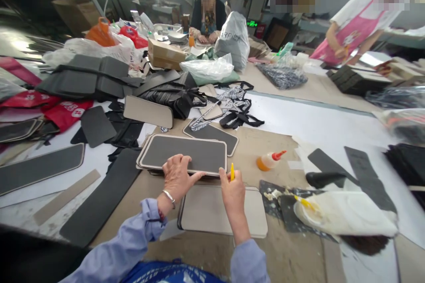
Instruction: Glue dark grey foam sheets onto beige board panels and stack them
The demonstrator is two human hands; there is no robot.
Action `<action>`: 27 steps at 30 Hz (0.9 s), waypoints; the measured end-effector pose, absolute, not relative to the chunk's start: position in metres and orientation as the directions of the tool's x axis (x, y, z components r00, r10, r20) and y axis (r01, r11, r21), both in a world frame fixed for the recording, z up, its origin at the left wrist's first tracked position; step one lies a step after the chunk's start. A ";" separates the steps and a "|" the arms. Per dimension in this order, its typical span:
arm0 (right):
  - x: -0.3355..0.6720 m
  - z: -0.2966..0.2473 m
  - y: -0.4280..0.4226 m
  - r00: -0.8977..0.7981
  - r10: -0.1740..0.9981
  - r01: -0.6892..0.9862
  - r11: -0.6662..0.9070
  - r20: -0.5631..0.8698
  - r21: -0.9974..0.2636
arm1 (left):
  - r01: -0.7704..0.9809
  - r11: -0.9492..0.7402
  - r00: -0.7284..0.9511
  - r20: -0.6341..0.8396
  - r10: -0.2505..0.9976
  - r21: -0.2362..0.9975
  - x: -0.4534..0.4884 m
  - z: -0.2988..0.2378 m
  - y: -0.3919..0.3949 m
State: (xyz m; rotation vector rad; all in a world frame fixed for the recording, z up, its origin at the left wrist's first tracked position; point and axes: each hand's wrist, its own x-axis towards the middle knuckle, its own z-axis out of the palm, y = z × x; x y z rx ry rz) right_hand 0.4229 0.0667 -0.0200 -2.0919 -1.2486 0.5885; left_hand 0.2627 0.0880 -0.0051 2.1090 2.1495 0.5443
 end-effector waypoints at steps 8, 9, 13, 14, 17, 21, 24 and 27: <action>0.419 -0.026 0.079 0.432 0.888 0.591 -0.410 -0.157 -0.695 | 0.940 0.017 -0.072 0.149 0.986 0.340 0.265 -0.003 0.085; 0.419 -0.025 0.079 0.430 0.887 0.591 -0.415 -0.165 -0.691 | 0.934 0.007 -0.066 0.152 0.986 0.357 0.263 -0.003 0.085; 0.420 -0.022 0.081 0.425 0.882 0.594 -0.440 -0.202 -0.673 | 0.879 -0.078 -0.025 0.209 0.978 0.470 0.246 0.000 0.092; 0.421 -0.022 0.081 0.425 0.881 0.595 -0.445 -0.209 -0.669 | 0.862 -0.107 -0.015 0.236 0.972 0.496 0.241 0.001 0.097; 0.422 -0.023 0.081 0.426 0.881 0.593 -0.445 -0.208 -0.671 | 0.846 -0.195 0.037 0.310 0.950 0.496 0.230 0.004 0.120; 0.422 -0.028 0.083 0.418 0.886 0.566 -0.428 -0.203 -0.704 | 0.908 -0.209 0.103 0.291 0.951 0.363 0.222 0.003 0.154; 0.420 -0.029 0.083 0.424 0.882 0.509 -0.421 -0.207 -0.751 | 0.922 -0.216 0.139 0.246 0.959 0.321 0.218 0.001 0.163; 0.417 -0.022 0.075 0.452 0.863 0.454 -0.441 -0.226 -0.775 | 0.892 -0.245 0.129 0.305 0.944 0.381 0.225 0.004 0.155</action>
